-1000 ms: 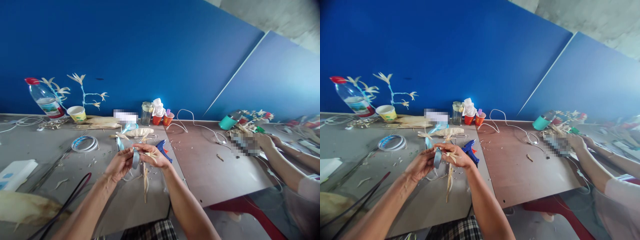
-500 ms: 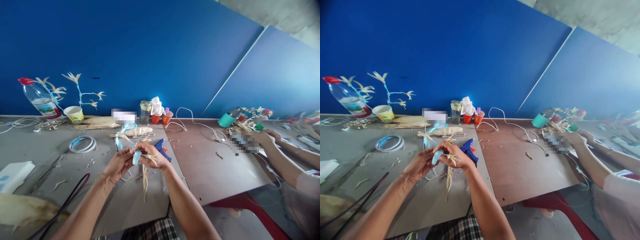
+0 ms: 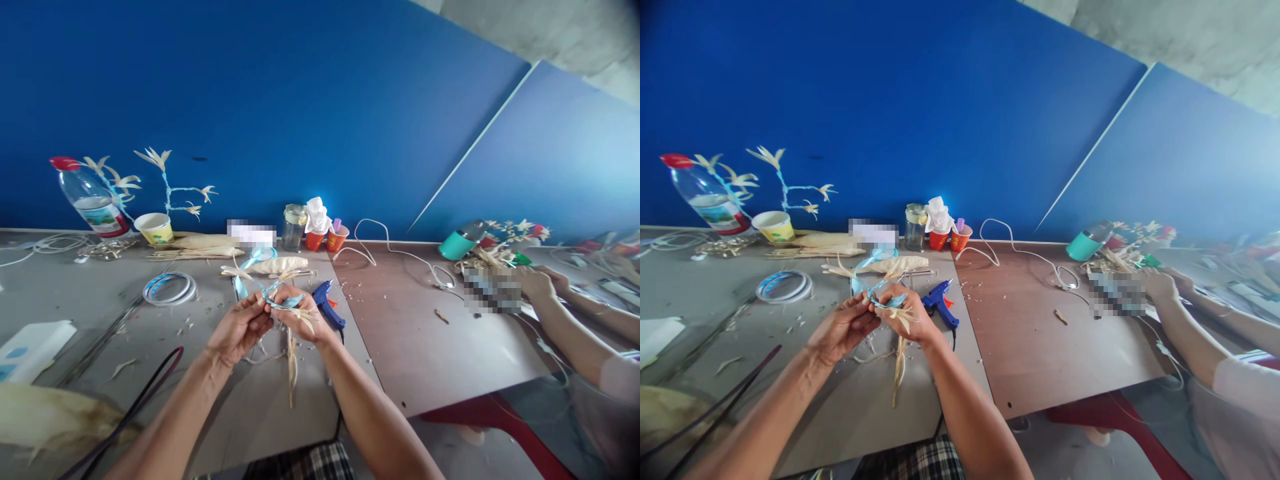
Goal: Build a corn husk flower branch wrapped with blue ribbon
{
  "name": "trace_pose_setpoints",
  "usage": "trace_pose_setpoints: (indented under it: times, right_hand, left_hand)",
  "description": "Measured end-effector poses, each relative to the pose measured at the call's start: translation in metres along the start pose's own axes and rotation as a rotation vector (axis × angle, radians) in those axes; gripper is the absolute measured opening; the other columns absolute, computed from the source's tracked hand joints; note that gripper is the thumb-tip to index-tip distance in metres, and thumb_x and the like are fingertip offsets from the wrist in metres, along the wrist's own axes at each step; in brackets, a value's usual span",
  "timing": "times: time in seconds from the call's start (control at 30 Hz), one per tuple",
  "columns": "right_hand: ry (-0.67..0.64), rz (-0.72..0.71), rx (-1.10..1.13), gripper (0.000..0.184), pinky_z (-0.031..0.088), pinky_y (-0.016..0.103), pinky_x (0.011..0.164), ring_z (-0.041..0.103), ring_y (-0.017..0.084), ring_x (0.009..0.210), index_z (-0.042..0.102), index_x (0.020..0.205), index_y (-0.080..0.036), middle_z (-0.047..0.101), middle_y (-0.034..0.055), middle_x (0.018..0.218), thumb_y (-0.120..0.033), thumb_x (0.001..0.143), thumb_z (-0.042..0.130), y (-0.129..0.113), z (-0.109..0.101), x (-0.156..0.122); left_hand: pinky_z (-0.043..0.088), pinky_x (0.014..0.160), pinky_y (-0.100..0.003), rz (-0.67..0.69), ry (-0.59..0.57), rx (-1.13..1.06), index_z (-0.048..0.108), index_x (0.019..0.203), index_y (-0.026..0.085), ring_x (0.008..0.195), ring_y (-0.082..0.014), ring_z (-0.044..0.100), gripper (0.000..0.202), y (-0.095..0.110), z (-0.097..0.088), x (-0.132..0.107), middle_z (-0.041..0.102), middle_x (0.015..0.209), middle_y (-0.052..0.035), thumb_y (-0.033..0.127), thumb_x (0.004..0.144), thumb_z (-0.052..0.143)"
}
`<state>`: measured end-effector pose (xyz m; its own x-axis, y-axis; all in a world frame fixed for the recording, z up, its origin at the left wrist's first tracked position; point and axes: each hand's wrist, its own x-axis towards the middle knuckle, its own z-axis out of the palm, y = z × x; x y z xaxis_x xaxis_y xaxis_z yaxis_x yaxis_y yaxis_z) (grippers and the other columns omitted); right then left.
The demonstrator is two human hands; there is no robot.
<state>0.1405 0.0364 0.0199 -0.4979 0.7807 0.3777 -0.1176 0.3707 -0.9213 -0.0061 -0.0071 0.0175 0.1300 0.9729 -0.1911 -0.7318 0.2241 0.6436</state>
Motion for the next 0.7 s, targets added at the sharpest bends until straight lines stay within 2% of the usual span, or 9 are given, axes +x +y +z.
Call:
trace_pose_setpoints:
  times: [0.1, 0.23, 0.43, 0.57, 0.7]
  right_hand:
    - [0.038, -0.002, 0.095, 0.021, 0.047, 0.03, 0.069, 0.057, 0.017, 0.073, 0.056, 0.072, -0.019, 0.06, 0.0044, 0.077, -0.037, 0.073, 0.066, 0.005, 0.004, -0.001]
    - [0.114, -0.033, 0.069, 0.023, 0.046, 0.031, 0.071, 0.055, 0.016, 0.073, 0.055, 0.066, -0.018, 0.056, 0.0036, 0.077, -0.037, 0.073, 0.066, 0.006, 0.009, -0.002]
    - [0.232, 0.151, 0.168, 0.031, 0.036, 0.024, 0.053, 0.041, 0.01, 0.053, 0.051, 0.06, -0.017, 0.046, -0.0016, 0.056, -0.043, 0.075, 0.06, 0.01, 0.018, 0.0]
    - [0.33, 0.118, 0.098, 0.026, 0.036, 0.024, 0.052, 0.04, 0.01, 0.055, 0.049, 0.063, -0.018, 0.046, -0.0018, 0.058, -0.038, 0.076, 0.06, 0.014, 0.023, -0.001]
    - [0.38, 0.021, -0.118, 0.018, 0.04, 0.025, 0.058, 0.046, 0.013, 0.062, 0.053, 0.067, -0.018, 0.05, 0.0002, 0.066, -0.03, 0.081, 0.056, 0.009, 0.025, -0.004]
  left_hand:
    - [0.044, 0.049, -0.015, 0.047, -0.007, -0.017, 0.062, 0.07, 0.013, 0.041, 0.0002, 0.035, 0.018, -0.001, 0.001, 0.0, 0.058, 0.059, 0.0032, 0.014, 0.065, 0.079]
    - [0.043, 0.051, -0.015, 0.133, 0.027, -0.011, 0.065, 0.07, 0.015, 0.046, -0.0016, 0.042, 0.02, -0.001, 0.005, 0.0, 0.061, 0.06, 0.0026, 0.012, 0.059, 0.081]
    - [0.043, 0.051, -0.016, 0.162, 0.049, 0.091, 0.066, 0.074, 0.013, 0.059, -0.0079, 0.055, 0.022, -0.004, 0.007, 0.0, 0.064, 0.068, -0.0009, 0.015, 0.058, 0.082]
    - [0.047, 0.059, -0.019, 0.177, 0.07, 0.14, 0.066, 0.077, 0.013, 0.067, -0.0105, 0.059, 0.024, -0.006, 0.004, 0.001, 0.064, 0.071, -0.0007, 0.015, 0.06, 0.082]
    - [0.05, 0.066, -0.022, 0.19, 0.073, 0.116, 0.068, 0.077, 0.014, 0.071, -0.0119, 0.061, 0.023, -0.007, 0.002, 0.005, 0.066, 0.075, -0.0018, 0.013, 0.059, 0.082]
